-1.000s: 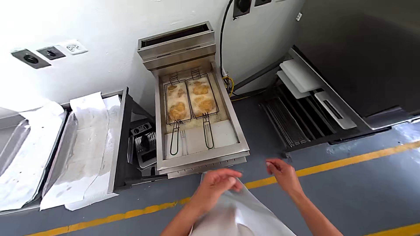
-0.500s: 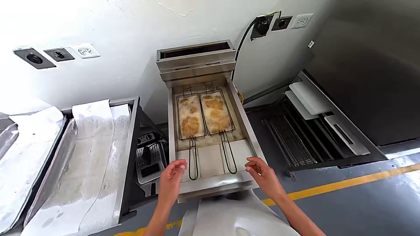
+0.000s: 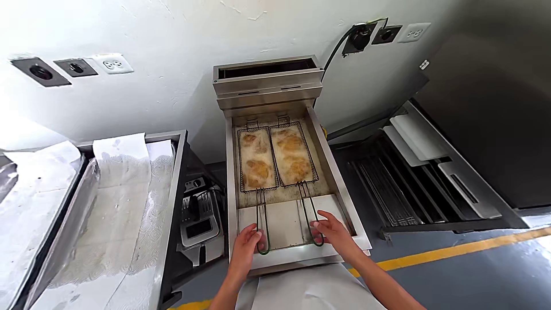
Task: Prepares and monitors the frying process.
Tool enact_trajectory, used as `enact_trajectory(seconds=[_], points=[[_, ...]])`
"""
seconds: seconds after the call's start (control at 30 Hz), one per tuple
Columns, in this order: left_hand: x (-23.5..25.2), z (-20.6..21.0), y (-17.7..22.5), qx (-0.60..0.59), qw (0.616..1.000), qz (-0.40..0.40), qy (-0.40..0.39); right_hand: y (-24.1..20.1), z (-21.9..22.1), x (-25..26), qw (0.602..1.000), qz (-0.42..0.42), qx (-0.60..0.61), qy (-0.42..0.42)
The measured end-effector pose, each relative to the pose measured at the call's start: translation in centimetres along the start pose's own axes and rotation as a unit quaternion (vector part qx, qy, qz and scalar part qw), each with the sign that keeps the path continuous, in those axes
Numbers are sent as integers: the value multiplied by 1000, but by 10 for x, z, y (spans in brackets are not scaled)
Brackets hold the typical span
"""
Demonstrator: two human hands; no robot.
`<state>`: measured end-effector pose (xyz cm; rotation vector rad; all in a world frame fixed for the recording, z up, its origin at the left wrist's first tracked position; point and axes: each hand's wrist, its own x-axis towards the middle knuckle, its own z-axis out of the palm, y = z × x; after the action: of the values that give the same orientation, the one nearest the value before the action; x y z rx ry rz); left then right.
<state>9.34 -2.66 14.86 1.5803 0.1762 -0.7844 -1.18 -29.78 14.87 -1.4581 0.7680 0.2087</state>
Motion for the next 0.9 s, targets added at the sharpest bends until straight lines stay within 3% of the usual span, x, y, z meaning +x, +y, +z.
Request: enact_trajectory(seconds=[0.33, 0.9], points=[[13, 18, 11, -114, 990, -74, -23, -6, 6, 13, 986, 79, 140, -47], [19, 31, 16, -121, 988, -98, -6, -7, 9, 19, 982, 91, 153, -71]])
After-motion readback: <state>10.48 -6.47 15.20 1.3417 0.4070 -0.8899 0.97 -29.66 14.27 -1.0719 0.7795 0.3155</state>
